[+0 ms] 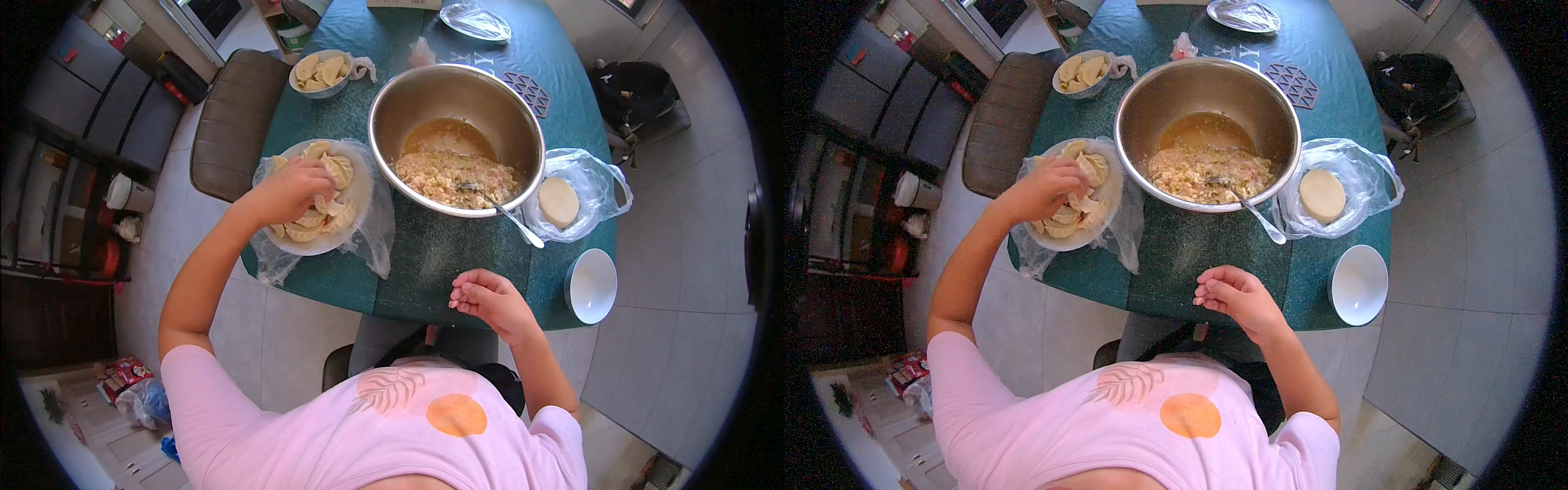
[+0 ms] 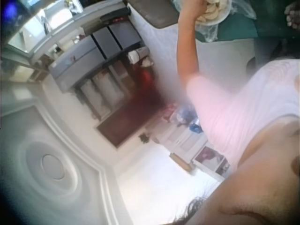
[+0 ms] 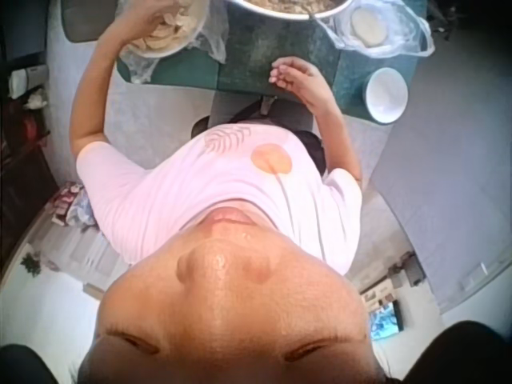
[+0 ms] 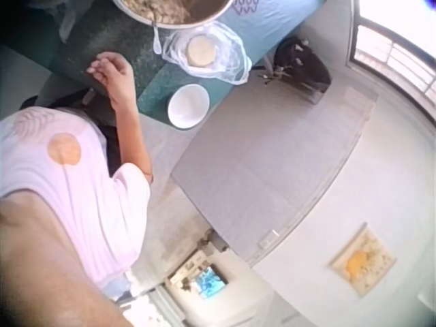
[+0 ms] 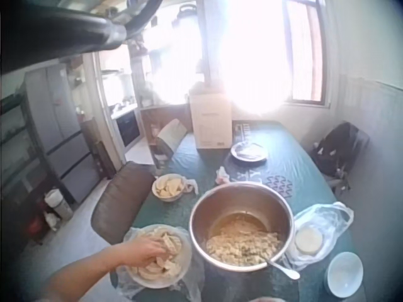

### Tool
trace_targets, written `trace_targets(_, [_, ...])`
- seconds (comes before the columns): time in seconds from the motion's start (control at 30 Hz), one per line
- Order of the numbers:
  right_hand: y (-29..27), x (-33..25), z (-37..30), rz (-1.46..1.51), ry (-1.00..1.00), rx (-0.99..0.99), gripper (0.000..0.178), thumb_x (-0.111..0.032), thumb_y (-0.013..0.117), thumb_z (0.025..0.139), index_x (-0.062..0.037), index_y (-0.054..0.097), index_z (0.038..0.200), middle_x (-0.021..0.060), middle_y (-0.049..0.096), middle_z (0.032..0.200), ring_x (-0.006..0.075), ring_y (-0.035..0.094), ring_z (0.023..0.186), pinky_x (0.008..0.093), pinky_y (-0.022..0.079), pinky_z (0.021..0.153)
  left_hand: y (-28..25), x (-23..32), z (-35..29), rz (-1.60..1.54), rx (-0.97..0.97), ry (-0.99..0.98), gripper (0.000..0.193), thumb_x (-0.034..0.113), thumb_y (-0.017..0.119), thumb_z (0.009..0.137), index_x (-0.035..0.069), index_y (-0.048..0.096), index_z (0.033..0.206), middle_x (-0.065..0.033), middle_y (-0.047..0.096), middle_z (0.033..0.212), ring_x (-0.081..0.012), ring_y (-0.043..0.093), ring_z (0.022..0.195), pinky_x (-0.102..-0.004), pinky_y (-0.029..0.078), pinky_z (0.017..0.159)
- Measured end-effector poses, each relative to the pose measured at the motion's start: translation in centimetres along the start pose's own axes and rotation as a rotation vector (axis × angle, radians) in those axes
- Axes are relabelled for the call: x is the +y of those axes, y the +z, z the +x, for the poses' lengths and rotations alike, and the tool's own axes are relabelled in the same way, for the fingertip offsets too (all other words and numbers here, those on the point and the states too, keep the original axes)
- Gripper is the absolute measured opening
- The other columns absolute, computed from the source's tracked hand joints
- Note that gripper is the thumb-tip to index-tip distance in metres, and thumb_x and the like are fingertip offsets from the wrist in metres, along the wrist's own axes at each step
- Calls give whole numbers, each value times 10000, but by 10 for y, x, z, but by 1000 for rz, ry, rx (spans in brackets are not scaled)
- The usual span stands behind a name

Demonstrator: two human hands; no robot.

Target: The person sits at a table and assembles dumplings by hand. They take a round wrapper, scoop a portion of filling from a metal bowl using a spoon, place it in the center of the wrapper, and fold the edges to seal it. The finished dumplings are placed on a plate to the left.

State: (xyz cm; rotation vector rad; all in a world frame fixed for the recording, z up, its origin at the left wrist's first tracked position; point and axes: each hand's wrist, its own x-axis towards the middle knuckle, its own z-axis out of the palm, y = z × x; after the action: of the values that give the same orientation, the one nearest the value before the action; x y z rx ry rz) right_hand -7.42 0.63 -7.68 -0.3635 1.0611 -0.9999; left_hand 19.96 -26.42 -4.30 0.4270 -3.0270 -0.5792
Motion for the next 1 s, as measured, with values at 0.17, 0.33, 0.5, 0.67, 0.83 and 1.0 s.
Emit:
trace_targets(0.17, [-5, -2, -9, -52, -48, 31, 152, -114, 531, 897, -11, 571, 1002, 65, 628, 882, 133, 616, 817, 232, 487, 726, 3, 12, 2, 201, 141, 10, 216, -48, 568, 681, 65, 609, 861, -78, 576, 1050, -280, 502, 1065, -397, 382, 915])
trace_targets(0.33, [-40, -34, -25, -451, -450, 272, 100, -71, 552, 873, 4, 587, 929, 43, 625, 771, 96, 593, 708, 220, 456, 627, 10, 17, -17, 187, 163, -145, 231, -55, 546, 700, 38, 598, 904, -118, 548, 1158, -324, 491, 1117, -407, 383, 953])
trace_targets(0.5, [-110, -91, -7, -1272, -898, 746, 75, -31, 639, 748, -15, 617, 819, 140, 610, 833, 288, 599, 754, 343, 485, 668, 6, 32, -10, 108, 195, -171, 223, -75, 509, 745, 7, 583, 939, -153, 530, 1187, -344, 487, 1124, -414, 383, 961])
trace_targets(0.67, [-142, -113, 14, -1588, -693, 551, 145, -90, 672, 711, -19, 620, 826, 158, 599, 874, 320, 586, 846, 377, 481, 750, 4, 57, -1, 124, 280, -111, 199, -79, 531, 749, -4, 583, 926, -167, 539, 1161, -363, 511, 1085, -417, 402, 935])
trace_targets(0.83, [-148, -126, 21, -1487, -506, 414, 144, -83, 694, 721, -6, 622, 820, 140, 597, 818, 270, 601, 735, 324, 498, 675, 2, 101, 4, 124, 239, -44, 184, -80, 564, 712, 12, 592, 869, -160, 556, 1131, -346, 524, 1079, -410, 422, 916])
trace_targets(1.0, [-154, -131, 25, -1448, -546, 396, 141, -98, 661, 757, 2, 634, 852, 152, 608, 860, 276, 604, 754, 333, 497, 686, 12, 143, 28, -29, 159, 117, 222, -74, 589, 660, 44, 604, 847, -134, 571, 1116, -327, 537, 1072, -424, 448, 888])
